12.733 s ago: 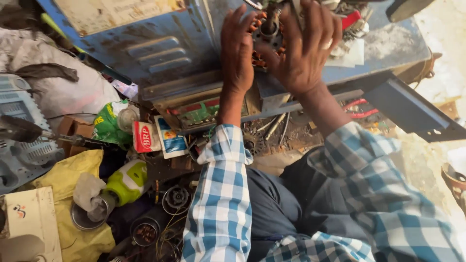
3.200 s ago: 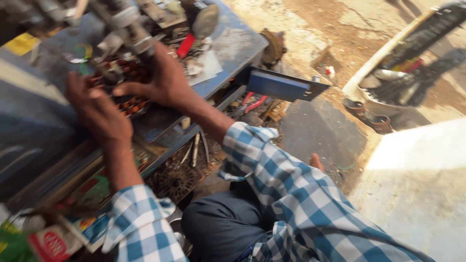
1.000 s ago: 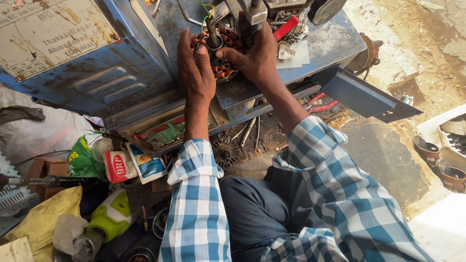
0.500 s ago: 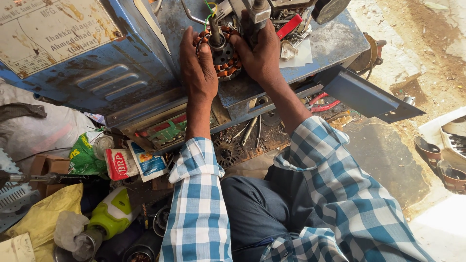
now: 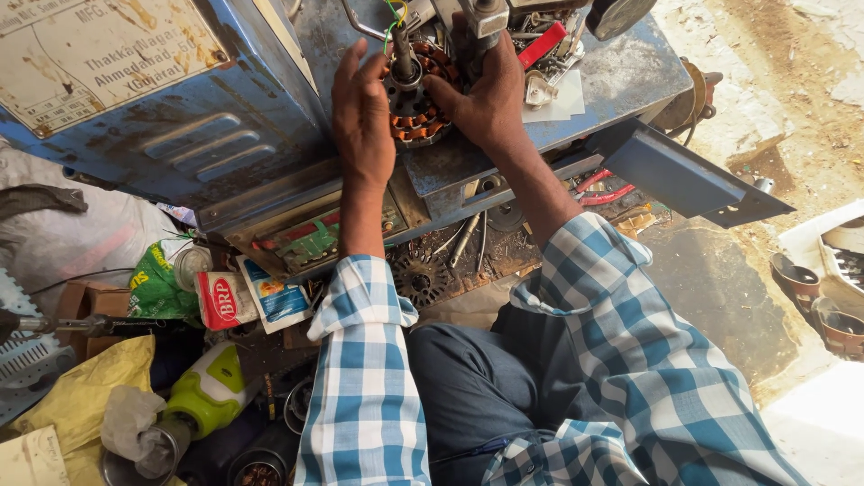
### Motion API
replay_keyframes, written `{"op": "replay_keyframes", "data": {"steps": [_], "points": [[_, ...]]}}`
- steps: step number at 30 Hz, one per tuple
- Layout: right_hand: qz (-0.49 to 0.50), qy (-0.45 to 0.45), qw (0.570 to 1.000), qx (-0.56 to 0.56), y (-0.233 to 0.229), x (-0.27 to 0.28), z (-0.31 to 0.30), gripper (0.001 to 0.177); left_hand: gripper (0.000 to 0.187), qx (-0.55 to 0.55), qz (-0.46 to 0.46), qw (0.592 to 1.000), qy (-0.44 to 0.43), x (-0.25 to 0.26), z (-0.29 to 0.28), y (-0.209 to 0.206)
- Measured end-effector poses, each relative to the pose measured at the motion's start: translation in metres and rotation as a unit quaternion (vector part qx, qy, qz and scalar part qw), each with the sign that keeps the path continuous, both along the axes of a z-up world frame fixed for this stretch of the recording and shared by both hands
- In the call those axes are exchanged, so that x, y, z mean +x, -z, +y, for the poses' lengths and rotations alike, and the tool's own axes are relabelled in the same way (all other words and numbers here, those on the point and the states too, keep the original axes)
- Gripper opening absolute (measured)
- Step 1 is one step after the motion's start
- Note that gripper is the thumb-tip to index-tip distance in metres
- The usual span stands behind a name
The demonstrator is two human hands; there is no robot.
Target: The person repairs a fan motor stator by hand, rotating it on a winding machine to thread and manipulate copper wires. They then remove the stator and handle various components and wires on a cluttered workbench.
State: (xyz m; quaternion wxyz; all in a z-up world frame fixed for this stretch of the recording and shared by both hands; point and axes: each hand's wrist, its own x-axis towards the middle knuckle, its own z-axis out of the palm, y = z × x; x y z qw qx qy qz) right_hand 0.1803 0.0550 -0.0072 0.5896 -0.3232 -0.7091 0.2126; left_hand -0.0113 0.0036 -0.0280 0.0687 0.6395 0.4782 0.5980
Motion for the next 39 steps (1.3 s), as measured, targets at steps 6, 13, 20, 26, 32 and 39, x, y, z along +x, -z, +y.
{"op": "replay_keyframes", "data": {"steps": [6, 13, 20, 26, 32, 39], "points": [[-0.004, 0.002, 1.0, -0.013, -0.002, 0.0, -0.002, 0.072, 0.064, -0.066, -0.135, 0.982, 0.113, -0.003, -0.012, -0.018], [0.016, -0.027, 0.999, -0.009, 0.003, -0.001, 0.003, 0.07, 0.074, -0.071, -0.18, 0.97, 0.151, -0.005, -0.015, -0.023], [-0.019, 0.016, 0.999, 0.028, 0.002, 0.0, 0.002, 0.065, 0.061, -0.033, -0.217, 0.968, 0.12, -0.005, -0.005, -0.008], [-0.014, 0.021, 0.999, 0.031, 0.004, 0.0, 0.003, 0.065, 0.063, -0.05, -0.207, 0.963, 0.165, -0.008, -0.008, -0.017], [-0.019, 0.025, 0.999, 0.031, 0.002, 0.0, 0.001, 0.06, 0.067, -0.072, -0.19, 0.971, 0.128, -0.008, -0.013, -0.021], [-0.016, 0.02, 0.999, 0.035, -0.002, 0.0, 0.001, 0.056, 0.072, -0.092, -0.175, 0.969, 0.146, -0.009, -0.015, -0.024]]}}
